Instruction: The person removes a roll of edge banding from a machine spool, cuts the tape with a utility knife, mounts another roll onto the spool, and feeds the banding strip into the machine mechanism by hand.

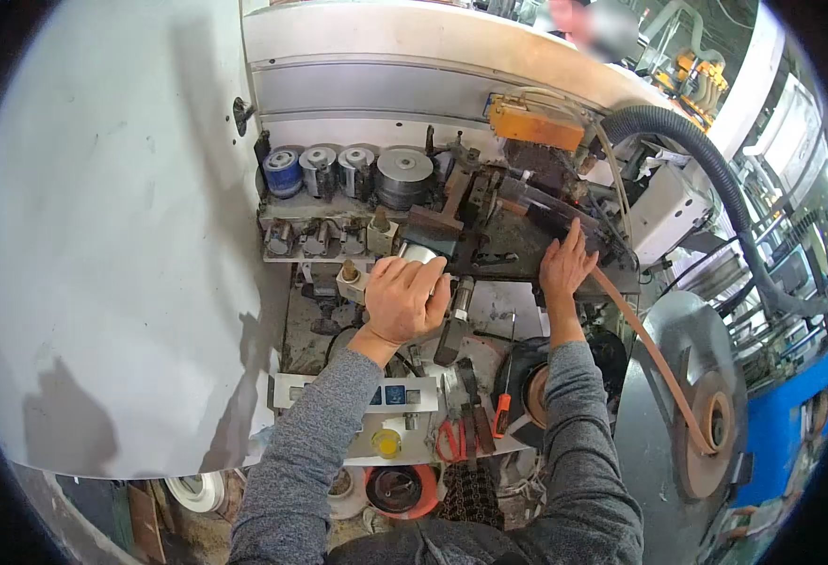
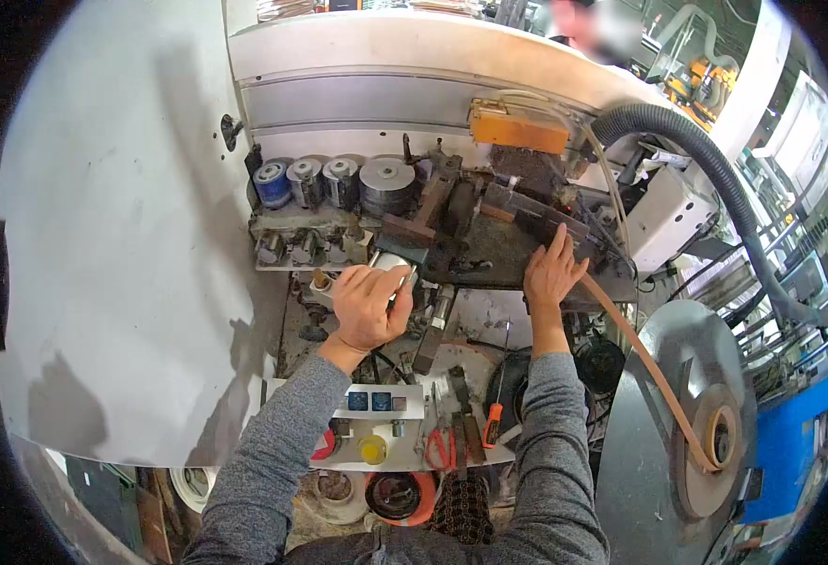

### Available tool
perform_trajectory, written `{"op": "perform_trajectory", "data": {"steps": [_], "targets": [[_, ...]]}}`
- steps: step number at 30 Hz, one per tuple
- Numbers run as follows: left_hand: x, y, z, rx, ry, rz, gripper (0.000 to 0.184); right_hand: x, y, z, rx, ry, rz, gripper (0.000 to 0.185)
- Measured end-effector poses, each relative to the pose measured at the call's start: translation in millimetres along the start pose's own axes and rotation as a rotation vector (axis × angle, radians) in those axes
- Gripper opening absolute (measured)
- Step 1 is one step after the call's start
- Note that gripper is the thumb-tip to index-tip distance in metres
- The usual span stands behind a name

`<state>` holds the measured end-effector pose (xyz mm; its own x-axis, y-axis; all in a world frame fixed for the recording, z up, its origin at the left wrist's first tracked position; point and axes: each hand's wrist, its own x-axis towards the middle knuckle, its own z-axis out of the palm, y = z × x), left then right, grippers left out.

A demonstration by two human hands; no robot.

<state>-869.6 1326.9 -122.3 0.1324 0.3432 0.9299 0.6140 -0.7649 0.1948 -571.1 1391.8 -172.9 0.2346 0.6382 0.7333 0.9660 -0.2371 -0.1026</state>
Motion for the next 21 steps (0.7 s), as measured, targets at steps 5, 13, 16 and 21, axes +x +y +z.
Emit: {"op": "perform_trajectory", "data": {"steps": [5,13,16,21], "targets": [[0.3,0.9,-2.2,0.018,-0.015,-0.011,0.016,0.2,0.3,3.4,-0.007,0.031,-0.003,0.054],[-2.9,-1.2,1.2,0.023,0.032,-0.003,0.015,0.7,-3.2,-0.2,-0.003,-0.011,0.026,0.054],[-1.4,1.1,-2.7,0.03,-0.006,-0.025,0.015,1.5,-2.6,-0.4,-0.003,-0.026,0.03,0.054],[-1.2,2.0,-2.9,0.033,0.003,-0.023,0.016,1.7,-3.3,-3.2,0.012,-0.053,0.036,0.054]]}}
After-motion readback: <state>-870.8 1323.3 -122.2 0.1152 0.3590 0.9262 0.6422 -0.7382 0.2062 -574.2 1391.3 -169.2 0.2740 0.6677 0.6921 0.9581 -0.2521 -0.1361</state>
